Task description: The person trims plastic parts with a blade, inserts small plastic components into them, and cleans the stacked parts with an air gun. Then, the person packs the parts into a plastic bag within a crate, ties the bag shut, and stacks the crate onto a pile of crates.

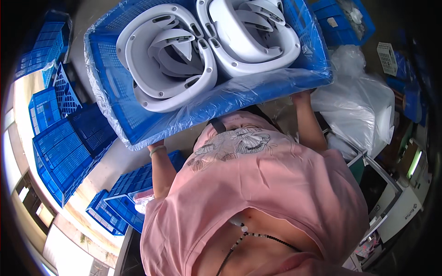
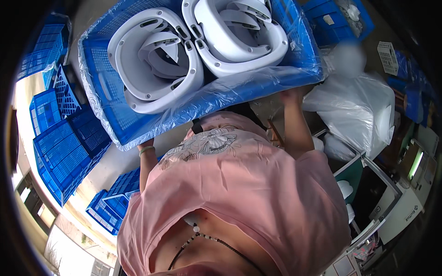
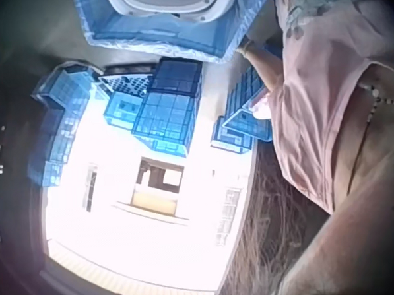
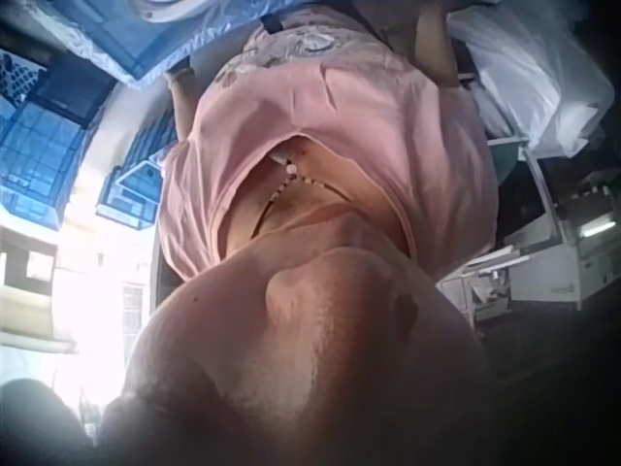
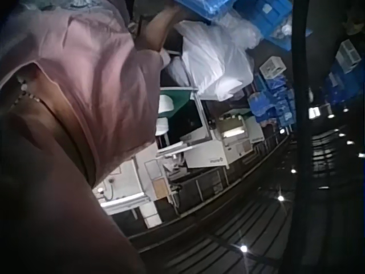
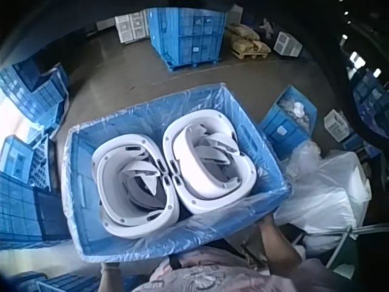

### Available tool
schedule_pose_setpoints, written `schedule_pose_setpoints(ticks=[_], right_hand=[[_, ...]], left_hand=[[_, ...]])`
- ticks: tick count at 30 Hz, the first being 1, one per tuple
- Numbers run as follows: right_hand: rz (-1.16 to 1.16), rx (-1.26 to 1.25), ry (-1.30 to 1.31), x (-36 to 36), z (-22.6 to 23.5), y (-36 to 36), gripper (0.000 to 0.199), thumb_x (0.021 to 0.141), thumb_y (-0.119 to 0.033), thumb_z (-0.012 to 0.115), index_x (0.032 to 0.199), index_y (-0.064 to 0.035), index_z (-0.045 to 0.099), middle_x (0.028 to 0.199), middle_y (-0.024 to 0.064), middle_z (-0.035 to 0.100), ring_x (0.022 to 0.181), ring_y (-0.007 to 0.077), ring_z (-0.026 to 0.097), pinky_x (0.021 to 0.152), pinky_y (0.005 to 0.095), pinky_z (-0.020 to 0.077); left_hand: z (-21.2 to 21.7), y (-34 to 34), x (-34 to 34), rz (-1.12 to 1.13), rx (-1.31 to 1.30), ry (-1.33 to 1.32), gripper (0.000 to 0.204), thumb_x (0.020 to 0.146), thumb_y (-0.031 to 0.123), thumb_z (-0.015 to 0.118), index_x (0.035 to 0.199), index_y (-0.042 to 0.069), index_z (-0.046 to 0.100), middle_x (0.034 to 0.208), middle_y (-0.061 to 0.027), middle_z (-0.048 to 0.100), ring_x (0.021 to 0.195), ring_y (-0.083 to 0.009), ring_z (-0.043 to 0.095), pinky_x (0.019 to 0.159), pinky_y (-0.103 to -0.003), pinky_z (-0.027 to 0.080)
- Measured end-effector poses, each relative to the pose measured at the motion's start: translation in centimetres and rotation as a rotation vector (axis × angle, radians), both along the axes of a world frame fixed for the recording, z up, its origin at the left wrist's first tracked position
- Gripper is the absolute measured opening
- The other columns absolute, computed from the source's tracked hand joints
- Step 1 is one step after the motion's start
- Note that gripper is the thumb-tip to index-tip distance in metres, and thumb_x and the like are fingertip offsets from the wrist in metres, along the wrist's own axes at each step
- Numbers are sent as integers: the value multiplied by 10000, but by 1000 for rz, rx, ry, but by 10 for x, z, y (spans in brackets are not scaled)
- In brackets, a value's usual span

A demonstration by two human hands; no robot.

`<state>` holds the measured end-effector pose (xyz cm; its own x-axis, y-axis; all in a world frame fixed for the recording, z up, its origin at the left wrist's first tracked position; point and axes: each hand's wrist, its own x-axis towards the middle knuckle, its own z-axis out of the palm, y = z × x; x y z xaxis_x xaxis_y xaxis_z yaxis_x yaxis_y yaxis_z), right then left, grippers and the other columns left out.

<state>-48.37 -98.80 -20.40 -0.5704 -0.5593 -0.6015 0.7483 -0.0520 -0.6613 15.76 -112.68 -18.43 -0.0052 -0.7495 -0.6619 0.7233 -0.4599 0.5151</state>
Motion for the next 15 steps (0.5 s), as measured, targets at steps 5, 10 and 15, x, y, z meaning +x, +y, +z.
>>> schedule_pose_setpoints(ticks=[5,10,15], right_hand=[[-199,264,-6,-13,38,-5,353,877,-385,552,1107,-117,542,1052,50,596,982,196,565,860,346,476],[-226,89,29,-22,96,18,374,857,-414,588,994,-65,585,947,17,592,892,147,545,808,276,454],[-262,211,207,-52,111,16,205,823,-184,661,982,-77,587,894,17,614,782,107,565,706,237,479]], left_hand=[[-37,18,37,-300,-363,-691,467,935,359,355,1305,82,424,1394,-118,372,1286,-303,321,1091,-449,196],[44,5,-18,211,-51,-215,467,912,276,476,1294,15,409,1308,-150,457,1175,-322,452,1009,-483,359],[32,11,10,301,-31,-352,431,872,168,542,1238,-42,452,1254,-163,507,1088,-310,525,923,-425,450]])
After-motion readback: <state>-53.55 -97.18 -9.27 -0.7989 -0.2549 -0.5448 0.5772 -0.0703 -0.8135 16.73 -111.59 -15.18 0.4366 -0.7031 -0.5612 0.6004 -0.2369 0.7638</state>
